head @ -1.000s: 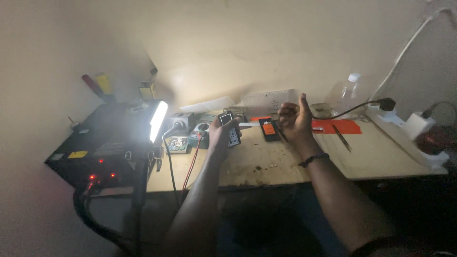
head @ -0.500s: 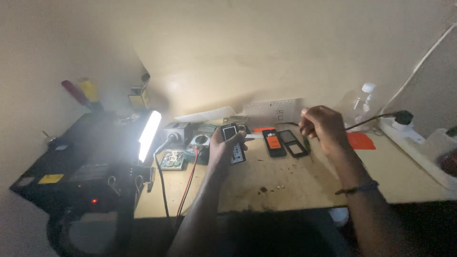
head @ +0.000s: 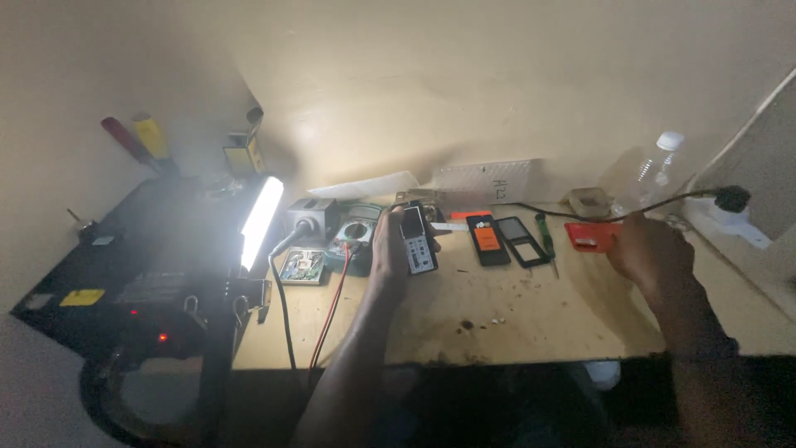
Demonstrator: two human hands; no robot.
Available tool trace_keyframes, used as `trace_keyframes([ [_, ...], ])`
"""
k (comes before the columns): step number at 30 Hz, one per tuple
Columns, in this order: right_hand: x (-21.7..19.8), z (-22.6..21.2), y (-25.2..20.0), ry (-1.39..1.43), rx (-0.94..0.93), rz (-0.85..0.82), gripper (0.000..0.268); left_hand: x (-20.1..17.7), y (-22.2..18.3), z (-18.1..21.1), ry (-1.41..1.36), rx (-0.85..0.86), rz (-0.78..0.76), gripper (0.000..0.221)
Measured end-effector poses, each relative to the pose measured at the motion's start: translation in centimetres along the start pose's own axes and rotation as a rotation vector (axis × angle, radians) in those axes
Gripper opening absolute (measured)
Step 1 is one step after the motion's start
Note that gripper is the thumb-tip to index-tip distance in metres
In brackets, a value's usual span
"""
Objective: The person is disassembling a mobile phone, using a small tool to pry open the casing and remove internal components.
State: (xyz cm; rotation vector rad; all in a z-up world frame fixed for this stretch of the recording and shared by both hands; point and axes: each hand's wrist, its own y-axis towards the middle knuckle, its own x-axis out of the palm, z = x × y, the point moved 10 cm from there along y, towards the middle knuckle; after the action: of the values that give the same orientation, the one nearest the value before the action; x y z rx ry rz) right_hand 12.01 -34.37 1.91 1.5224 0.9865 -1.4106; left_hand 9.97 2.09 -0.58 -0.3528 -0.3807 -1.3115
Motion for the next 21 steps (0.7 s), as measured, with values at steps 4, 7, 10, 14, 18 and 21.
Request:
trace_keyframes([
  [4,-0.8,-0.4,-0.4,-0.032,-0.039,0.04,0.041,0.2,-0.1,-0.5,-0.008,-0.028,-0.028,0.04],
  [7,0.6,0.0,-0.2,-0.119,0.033,-0.072,0.037,0.3,0.2,-0.7,-0.025,0.012,-0.029,0.037],
  [10,0.4,-1.1,-0.5,-0.137,0.01,-0.126,0.029,0.2,-0.7,0.2,0.03,-0.019,0.0,0.034],
  [14,-2.4,-3.4,-2.0,-0.064,-0.048,-0.089,0.027,0.8,-0.6,0.4,0.046,-0.017,-0.044,0.042],
  [18,0.4,-2.6,1.1,-0.224,-0.088,-0.212,0.034,1.0,-0.3,0.2,0.028,-0.009,-0.069,0.042],
  [21,0.8,-2.5,-0.4,-0.134,-0.043,-0.182,0.025,1.1,-0.5,0.0,0.043,-0.03,-0.075,0.039],
])
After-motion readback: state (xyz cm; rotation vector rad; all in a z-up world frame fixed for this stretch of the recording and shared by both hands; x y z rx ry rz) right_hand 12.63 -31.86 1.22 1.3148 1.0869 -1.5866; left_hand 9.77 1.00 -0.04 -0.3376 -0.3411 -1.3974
